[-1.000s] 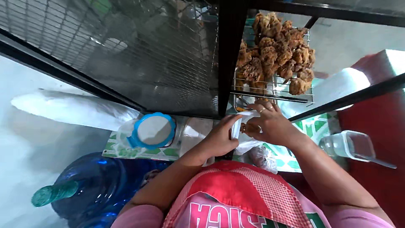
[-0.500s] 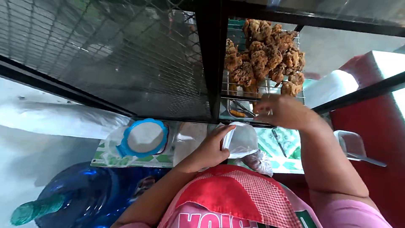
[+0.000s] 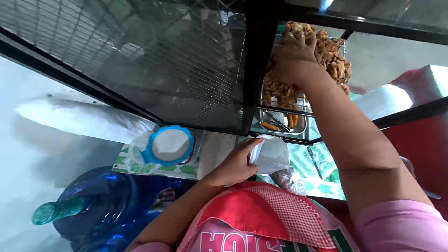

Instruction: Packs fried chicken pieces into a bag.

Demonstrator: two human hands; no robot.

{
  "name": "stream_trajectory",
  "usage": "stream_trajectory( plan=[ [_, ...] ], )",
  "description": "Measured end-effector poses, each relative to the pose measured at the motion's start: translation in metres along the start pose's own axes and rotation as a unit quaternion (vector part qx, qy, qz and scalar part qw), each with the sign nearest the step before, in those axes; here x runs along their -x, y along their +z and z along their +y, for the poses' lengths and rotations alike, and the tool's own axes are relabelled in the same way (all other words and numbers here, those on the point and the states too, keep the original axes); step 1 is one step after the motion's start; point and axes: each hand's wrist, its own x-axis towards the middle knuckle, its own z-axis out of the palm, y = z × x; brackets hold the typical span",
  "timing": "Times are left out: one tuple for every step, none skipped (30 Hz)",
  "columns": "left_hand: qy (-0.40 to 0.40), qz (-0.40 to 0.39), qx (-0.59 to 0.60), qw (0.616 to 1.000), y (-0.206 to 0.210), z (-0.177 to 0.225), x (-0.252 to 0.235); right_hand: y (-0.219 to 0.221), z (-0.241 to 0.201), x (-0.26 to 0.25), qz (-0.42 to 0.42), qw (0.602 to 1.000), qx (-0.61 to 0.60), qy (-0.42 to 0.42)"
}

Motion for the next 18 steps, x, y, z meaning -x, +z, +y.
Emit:
stream_trajectory(
  plan=[
    [0.001, 0.002, 0.002, 1.000, -0.001, -0.001, 0.001, 0.000, 0.000, 0.003, 0.009, 1.000, -0.006, -0.016],
    [0.002, 0.003, 0.003, 1.000, -0.001, -0.001, 0.001, 0.001, 0.001, 0.006, 0.023, 0.999, -0.017, -0.034],
    [0.001, 0.002, 0.003, 1.000, -0.002, -0.001, 0.002, 0.003, 0.003, 0.010, 0.045, 0.997, -0.032, -0.054],
    [0.001, 0.001, 0.003, 1.000, -0.002, 0.000, 0.002, 0.004, 0.005, 0.015, 0.073, 0.994, -0.051, -0.071],
    [0.001, 0.000, 0.001, 1.000, -0.001, 0.000, 0.002, 0.006, 0.008, 0.022, 0.103, 0.988, -0.073, -0.087],
    [0.001, -0.002, -0.001, 1.000, -0.001, 0.001, 0.001, 0.009, 0.011, 0.028, 0.138, 0.980, -0.096, -0.104],
    [-0.001, -0.005, -0.004, 1.000, -0.001, 0.001, 0.001, 0.013, 0.014, 0.035, 0.172, 0.970, -0.123, -0.119],
    [-0.005, -0.007, -0.008, 1.000, -0.001, 0.003, 0.000, 0.015, 0.017, 0.042, 0.198, 0.959, -0.152, -0.130],
    [-0.010, -0.008, -0.013, 1.000, -0.001, 0.004, -0.001, 0.017, 0.021, 0.050, 0.216, 0.949, -0.185, -0.138],
    [-0.014, -0.009, -0.016, 1.000, -0.001, 0.005, -0.002, 0.018, 0.024, 0.058, 0.230, 0.938, -0.216, -0.143],
    [-0.017, -0.010, -0.017, 1.000, -0.001, 0.006, -0.002, 0.019, 0.027, 0.067, 0.243, 0.928, -0.240, -0.149],
    [-0.018, -0.011, -0.019, 1.000, -0.001, 0.006, -0.003, 0.021, 0.030, 0.074, 0.262, 0.916, -0.257, -0.162],
    [-0.016, -0.012, -0.019, 1.000, 0.000, 0.006, -0.003, 0.023, 0.034, 0.081, 0.280, 0.906, -0.265, -0.176],
    [-0.014, -0.013, -0.018, 1.000, 0.000, 0.006, -0.004, 0.024, 0.037, 0.087, 0.291, 0.899, -0.272, -0.183],
    [-0.013, -0.013, -0.017, 1.000, 0.000, 0.006, -0.005, 0.025, 0.040, 0.094, 0.300, 0.893, -0.279, -0.185],
    [-0.013, -0.012, -0.017, 1.000, 0.001, 0.006, -0.005, 0.026, 0.042, 0.100, 0.310, 0.887, -0.285, -0.189],
    [-0.014, -0.011, -0.017, 1.000, 0.001, 0.006, -0.006, 0.027, 0.045, 0.106, 0.321, 0.881, -0.289, -0.192],
    [-0.013, -0.010, -0.018, 1.000, 0.002, 0.006, -0.006, 0.029, 0.046, 0.112, 0.328, 0.875, -0.297, -0.194]
  ],
)
